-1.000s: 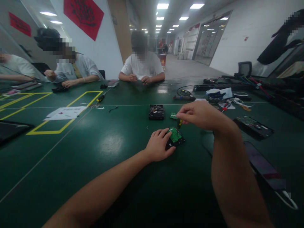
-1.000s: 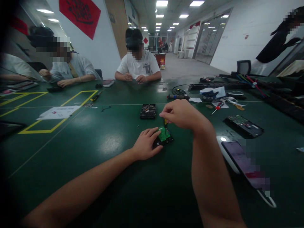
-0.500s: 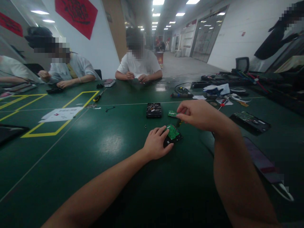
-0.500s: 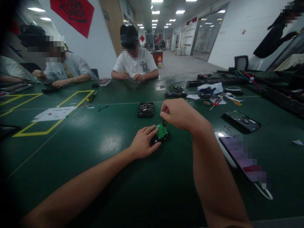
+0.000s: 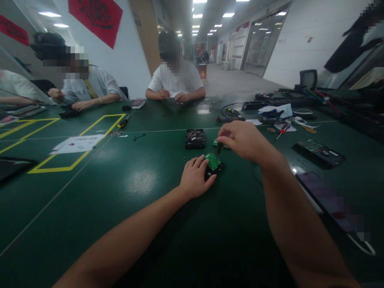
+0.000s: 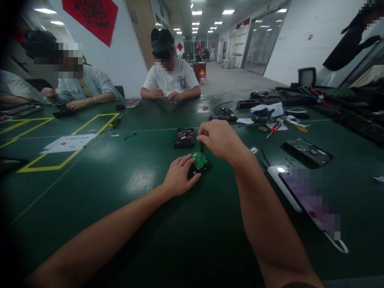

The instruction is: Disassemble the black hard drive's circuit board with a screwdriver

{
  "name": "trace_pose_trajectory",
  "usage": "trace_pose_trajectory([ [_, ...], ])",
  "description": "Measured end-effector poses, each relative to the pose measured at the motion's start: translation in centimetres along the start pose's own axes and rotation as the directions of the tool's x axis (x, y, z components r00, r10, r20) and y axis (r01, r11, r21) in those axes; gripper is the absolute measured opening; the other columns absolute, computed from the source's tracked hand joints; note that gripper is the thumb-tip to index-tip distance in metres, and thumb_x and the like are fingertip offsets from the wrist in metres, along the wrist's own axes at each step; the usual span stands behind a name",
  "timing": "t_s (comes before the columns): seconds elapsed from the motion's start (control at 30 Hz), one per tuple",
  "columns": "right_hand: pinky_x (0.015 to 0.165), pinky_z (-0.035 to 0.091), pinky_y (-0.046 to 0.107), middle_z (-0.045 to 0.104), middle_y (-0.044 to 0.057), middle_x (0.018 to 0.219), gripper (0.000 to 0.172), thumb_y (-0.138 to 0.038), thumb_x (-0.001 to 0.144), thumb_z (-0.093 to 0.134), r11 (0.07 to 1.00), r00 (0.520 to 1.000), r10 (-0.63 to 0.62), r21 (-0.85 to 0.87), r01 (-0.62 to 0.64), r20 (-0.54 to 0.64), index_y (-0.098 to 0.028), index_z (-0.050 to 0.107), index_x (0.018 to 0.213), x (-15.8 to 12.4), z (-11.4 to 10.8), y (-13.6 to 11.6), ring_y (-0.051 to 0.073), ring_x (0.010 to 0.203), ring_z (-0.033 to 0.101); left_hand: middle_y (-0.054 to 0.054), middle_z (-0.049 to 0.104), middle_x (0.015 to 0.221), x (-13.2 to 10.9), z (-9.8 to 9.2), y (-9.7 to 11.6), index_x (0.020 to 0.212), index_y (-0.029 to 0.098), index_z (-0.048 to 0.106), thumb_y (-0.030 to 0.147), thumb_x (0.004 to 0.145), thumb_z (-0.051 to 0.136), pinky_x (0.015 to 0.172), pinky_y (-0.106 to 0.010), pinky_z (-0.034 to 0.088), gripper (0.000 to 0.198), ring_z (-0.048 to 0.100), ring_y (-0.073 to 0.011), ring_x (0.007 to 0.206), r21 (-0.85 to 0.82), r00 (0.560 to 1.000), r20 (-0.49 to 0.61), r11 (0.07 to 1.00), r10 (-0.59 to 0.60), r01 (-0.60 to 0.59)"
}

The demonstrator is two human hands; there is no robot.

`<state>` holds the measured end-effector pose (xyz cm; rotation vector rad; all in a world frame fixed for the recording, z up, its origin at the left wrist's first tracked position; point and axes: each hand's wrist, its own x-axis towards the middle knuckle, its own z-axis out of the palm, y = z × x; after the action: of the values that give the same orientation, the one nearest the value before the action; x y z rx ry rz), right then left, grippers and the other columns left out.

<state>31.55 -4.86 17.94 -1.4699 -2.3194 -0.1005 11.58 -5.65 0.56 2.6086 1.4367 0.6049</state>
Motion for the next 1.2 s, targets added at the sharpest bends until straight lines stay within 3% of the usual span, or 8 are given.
trace_pose_trajectory([
  [0.13,0.076,0.045,0.032,0.078,0.007,0.095,0.014,-0.023,0.092,0.066,0.999,1.0,-0.01,0.039,0.01,0.012,-0.018,0.079,0.096,-0.13,-0.24,0.09,0.02,0.081,0.068,-0.012,0.044,0.162,0.04,-0.01,-0.18,0.149,0.02,0.05,0.063,0.096,0.053,0.119,-0.057,0.035,0.068,0.041,-0.0386,0.145,0.0,1.0,0.013,1.0,0.009,-0.009],
  [0.33,0.08,0.049,0.032,0.08,0.007,0.098,0.026,-0.014,0.089,0.061,0.996,0.998,-0.017,0.092,0.012,0.054,-0.018,0.08,0.106,-0.39,-0.57,-0.36,0.021,0.083,0.071,-0.013,0.043,0.162,0.0,0.06,-0.43,0.15,0.021,0.049,0.064,0.096,0.053,0.118,-0.058,0.035,0.069,0.041,-0.0383,0.145,-0.003,1.0,0.007,1.0,0.02,-0.02],
  [0.57,0.076,0.048,0.032,0.079,0.007,0.093,0.017,-0.03,0.093,0.066,0.996,0.999,-0.004,0.089,0.0,0.04,-0.019,0.079,0.094,-0.08,0.02,-0.27,0.021,0.081,0.07,-0.013,0.044,0.161,0.03,-0.07,-0.28,0.15,0.02,0.049,0.063,0.096,0.054,0.117,-0.057,0.037,0.069,0.041,-0.0385,0.144,-0.007,1.0,0.011,1.0,0.025,-0.025],
  [0.7,0.076,0.048,0.032,0.08,0.006,0.097,0.015,-0.024,0.092,0.065,0.996,1.0,0.017,0.088,-0.019,0.019,-0.019,0.079,0.096,-0.08,0.33,0.0,0.02,0.079,0.07,-0.013,0.044,0.161,0.07,-0.06,-0.28,0.15,0.021,0.049,0.063,0.095,0.055,0.117,-0.058,0.036,0.069,0.042,-0.0389,0.143,-0.009,1.0,0.009,1.0,0.02,-0.02],
  [0.87,0.08,0.049,0.031,0.08,0.006,0.105,0.025,-0.021,0.09,0.063,0.995,0.999,0.006,0.096,-0.01,0.039,-0.019,0.079,0.109,-0.28,0.03,0.18,0.02,0.084,0.071,-0.013,0.044,0.161,0.07,0.04,-0.3,0.149,0.022,0.05,0.063,0.095,0.056,0.118,-0.057,0.036,0.068,0.042,-0.0384,0.143,-0.01,1.0,0.008,1.0,0.021,-0.021],
  [1.0,0.079,0.047,0.031,0.08,0.007,0.098,0.023,-0.029,0.096,0.06,0.999,0.999,0.009,0.047,-0.011,0.047,-0.018,0.079,0.1,-0.11,0.02,0.18,0.021,0.083,0.07,-0.013,0.044,0.161,0.04,0.0,-0.33,0.149,0.022,0.049,0.063,0.096,0.054,0.117,-0.058,0.036,0.068,0.042,-0.0389,0.144,-0.008,1.0,0.005,1.0,0.022,-0.022],
  [1.2,0.076,0.047,0.033,0.08,0.008,0.091,0.022,-0.028,0.097,0.06,0.999,0.998,0.051,0.01,-0.051,0.037,-0.018,0.08,0.095,0.1,0.26,0.22,0.022,0.081,0.07,-0.013,0.043,0.162,0.03,-0.22,-0.26,0.15,0.02,0.049,0.062,0.096,0.054,0.117,-0.058,0.037,0.069,0.042,-0.0392,0.143,-0.004,1.0,0.012,1.0,0.024,-0.024],
])
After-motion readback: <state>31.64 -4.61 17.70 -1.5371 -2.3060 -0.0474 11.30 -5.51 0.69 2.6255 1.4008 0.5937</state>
